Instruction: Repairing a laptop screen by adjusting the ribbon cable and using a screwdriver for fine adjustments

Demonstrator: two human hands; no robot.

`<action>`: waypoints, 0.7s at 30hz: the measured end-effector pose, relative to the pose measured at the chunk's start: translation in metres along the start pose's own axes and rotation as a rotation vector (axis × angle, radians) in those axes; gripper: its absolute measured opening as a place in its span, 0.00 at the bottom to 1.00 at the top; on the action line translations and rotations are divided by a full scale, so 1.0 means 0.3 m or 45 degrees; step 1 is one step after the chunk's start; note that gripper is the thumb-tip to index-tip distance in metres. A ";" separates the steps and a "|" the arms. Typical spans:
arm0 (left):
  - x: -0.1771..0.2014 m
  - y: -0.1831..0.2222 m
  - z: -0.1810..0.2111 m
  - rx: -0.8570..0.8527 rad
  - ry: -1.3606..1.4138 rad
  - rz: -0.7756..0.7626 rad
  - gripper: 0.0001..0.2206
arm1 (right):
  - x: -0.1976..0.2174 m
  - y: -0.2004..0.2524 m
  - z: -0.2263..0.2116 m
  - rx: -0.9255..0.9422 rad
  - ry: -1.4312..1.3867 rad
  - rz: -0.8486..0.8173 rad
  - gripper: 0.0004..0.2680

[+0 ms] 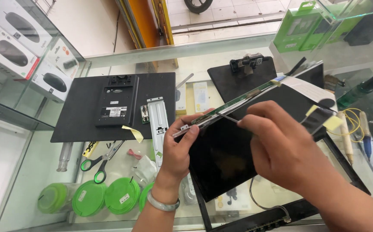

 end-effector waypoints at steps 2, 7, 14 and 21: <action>-0.021 0.012 0.014 -0.028 0.036 -0.086 0.10 | 0.043 0.013 0.004 -0.012 0.006 0.051 0.08; -0.051 0.027 0.048 -0.120 -0.135 -0.182 0.12 | 0.148 0.015 0.030 -0.141 0.077 0.251 0.08; -0.059 0.039 0.041 -0.104 -0.143 -0.196 0.12 | 0.206 0.177 0.138 -0.569 0.028 0.383 0.06; -0.067 0.042 0.053 -0.137 -0.174 -0.199 0.11 | 0.149 0.041 0.080 -0.503 -0.095 -0.040 0.04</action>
Point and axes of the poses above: each hand's wrist, its own y-axis away from the middle knuckle, its own x-axis out of the back of the hand, z = x × y, the point moved 7 cm from there along -y, towards the middle knuckle, and after that the axes turned 8 degrees about x, right-handed, at the moved point
